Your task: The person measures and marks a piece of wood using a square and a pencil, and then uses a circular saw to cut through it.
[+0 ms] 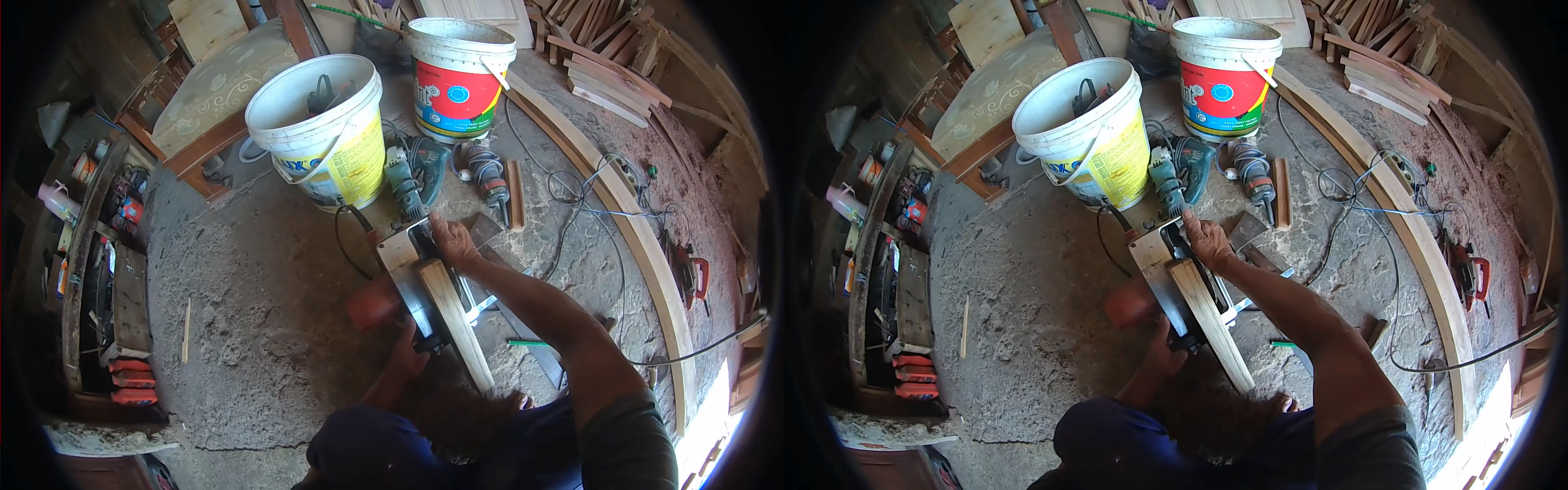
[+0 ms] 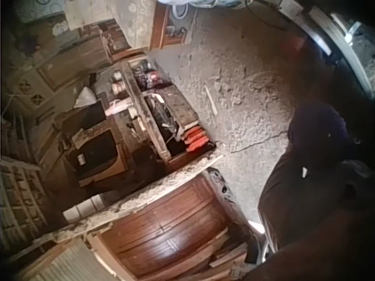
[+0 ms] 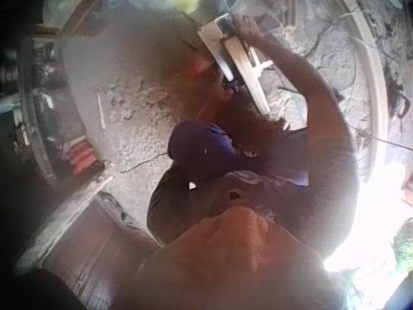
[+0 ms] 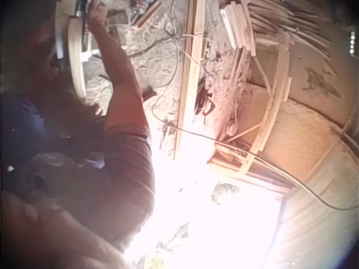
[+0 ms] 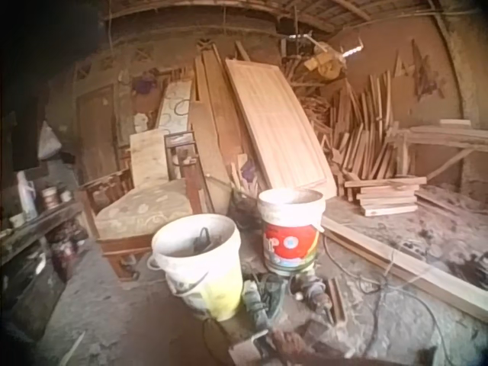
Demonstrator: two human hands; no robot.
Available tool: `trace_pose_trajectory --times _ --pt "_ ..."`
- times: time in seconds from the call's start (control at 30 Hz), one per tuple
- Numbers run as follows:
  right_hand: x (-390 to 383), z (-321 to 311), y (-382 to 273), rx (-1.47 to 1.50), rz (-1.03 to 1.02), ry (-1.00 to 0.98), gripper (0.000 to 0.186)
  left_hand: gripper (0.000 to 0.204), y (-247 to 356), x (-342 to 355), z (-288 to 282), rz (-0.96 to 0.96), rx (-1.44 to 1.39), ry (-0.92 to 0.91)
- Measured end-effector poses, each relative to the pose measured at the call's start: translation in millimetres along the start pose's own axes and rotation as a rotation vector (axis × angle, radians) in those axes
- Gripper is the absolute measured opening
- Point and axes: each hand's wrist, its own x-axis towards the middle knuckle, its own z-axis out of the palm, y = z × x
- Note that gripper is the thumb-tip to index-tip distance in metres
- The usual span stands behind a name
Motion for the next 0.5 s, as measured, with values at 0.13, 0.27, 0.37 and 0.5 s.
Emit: trace_pose_trajectory --times 0.13,0.27,0.37,0.5 --pt "0 -7 11 0.019 0.048 -0.005 0.075 0.058 22 11 34 -0.153 -0.602 0.164" --pt "1 -5 23 0.026 0.093 0.054 0.076 0.044 63 14 52 -0.234 -0.727 0.166" --pt "2 -1 26 0.057 0.104 0.046 0.077 0.042 71 10 52 -0.223 -0.636 0.119" --pt "5 0 34 -0.007 0.086 0.021 0.079 0.041 68 5 45 -0.336 -0.6 0.088"
